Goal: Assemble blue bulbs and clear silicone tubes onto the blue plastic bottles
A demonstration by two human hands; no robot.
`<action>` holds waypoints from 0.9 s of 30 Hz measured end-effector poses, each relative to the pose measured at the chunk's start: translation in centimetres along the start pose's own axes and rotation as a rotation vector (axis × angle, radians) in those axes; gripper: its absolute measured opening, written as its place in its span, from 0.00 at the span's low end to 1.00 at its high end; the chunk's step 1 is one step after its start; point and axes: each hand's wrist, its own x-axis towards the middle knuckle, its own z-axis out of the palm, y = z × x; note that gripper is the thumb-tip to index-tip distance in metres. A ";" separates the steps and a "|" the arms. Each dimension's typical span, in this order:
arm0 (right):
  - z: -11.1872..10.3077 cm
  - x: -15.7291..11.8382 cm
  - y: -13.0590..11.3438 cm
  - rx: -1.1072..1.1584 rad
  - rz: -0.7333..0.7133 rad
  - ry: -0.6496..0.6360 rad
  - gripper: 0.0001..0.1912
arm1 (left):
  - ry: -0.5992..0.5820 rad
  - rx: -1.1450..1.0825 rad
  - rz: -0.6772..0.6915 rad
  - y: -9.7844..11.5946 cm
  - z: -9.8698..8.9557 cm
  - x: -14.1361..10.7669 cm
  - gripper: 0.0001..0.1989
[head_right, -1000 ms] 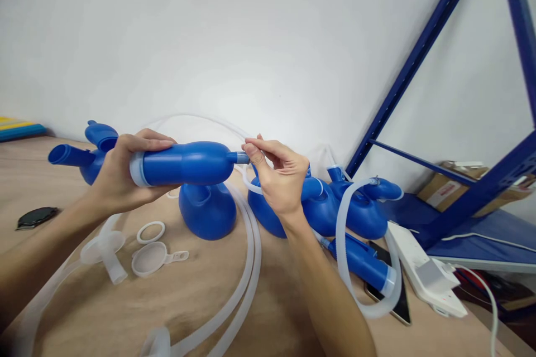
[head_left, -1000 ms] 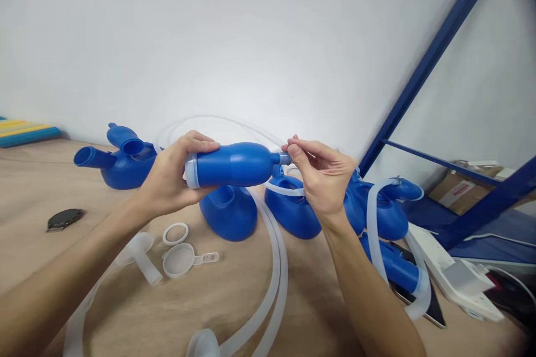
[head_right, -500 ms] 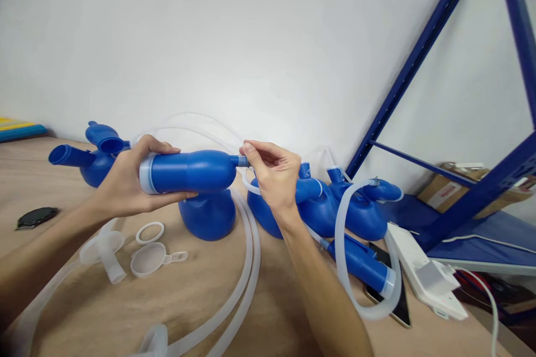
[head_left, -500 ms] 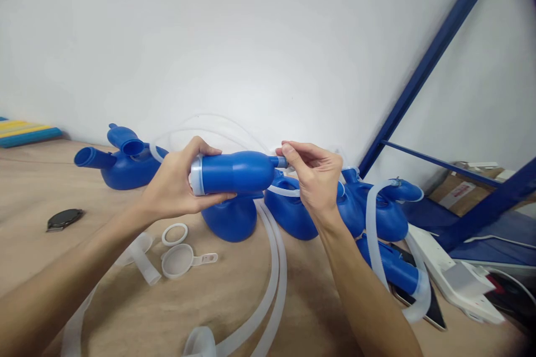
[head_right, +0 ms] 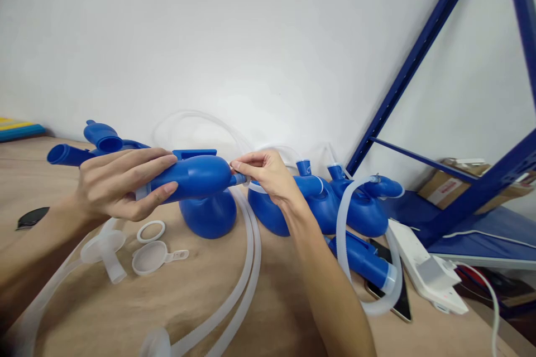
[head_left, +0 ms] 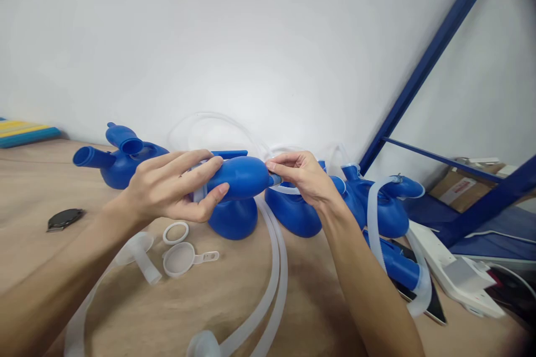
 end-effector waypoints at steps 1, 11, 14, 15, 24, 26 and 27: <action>0.0 0.0 0.0 -0.009 -0.024 0.001 0.15 | 0.005 0.017 0.032 0.0 0.0 0.2 0.11; 1.6 0.2 1.2 0.022 -0.428 0.346 0.17 | -0.095 0.046 -0.090 -0.2 1.3 -1.9 0.21; 2.2 0.3 1.5 0.007 -0.539 0.469 0.13 | -0.088 -0.075 -0.259 1.0 1.9 -1.6 0.24; 2.3 0.3 1.5 0.008 -0.570 0.498 0.12 | -0.099 -0.123 -0.345 1.4 2.1 -1.4 0.25; 2.0 1.1 2.5 0.092 -0.621 0.443 0.14 | -0.245 -0.557 -0.845 1.9 2.4 -0.4 0.32; 1.3 1.1 2.1 0.034 -0.578 0.400 0.16 | -0.245 -0.582 -0.857 1.5 2.4 -0.5 0.31; 0.9 0.9 1.7 -0.013 -0.553 0.374 0.17 | -0.237 -0.568 -0.853 1.3 2.3 -0.5 0.31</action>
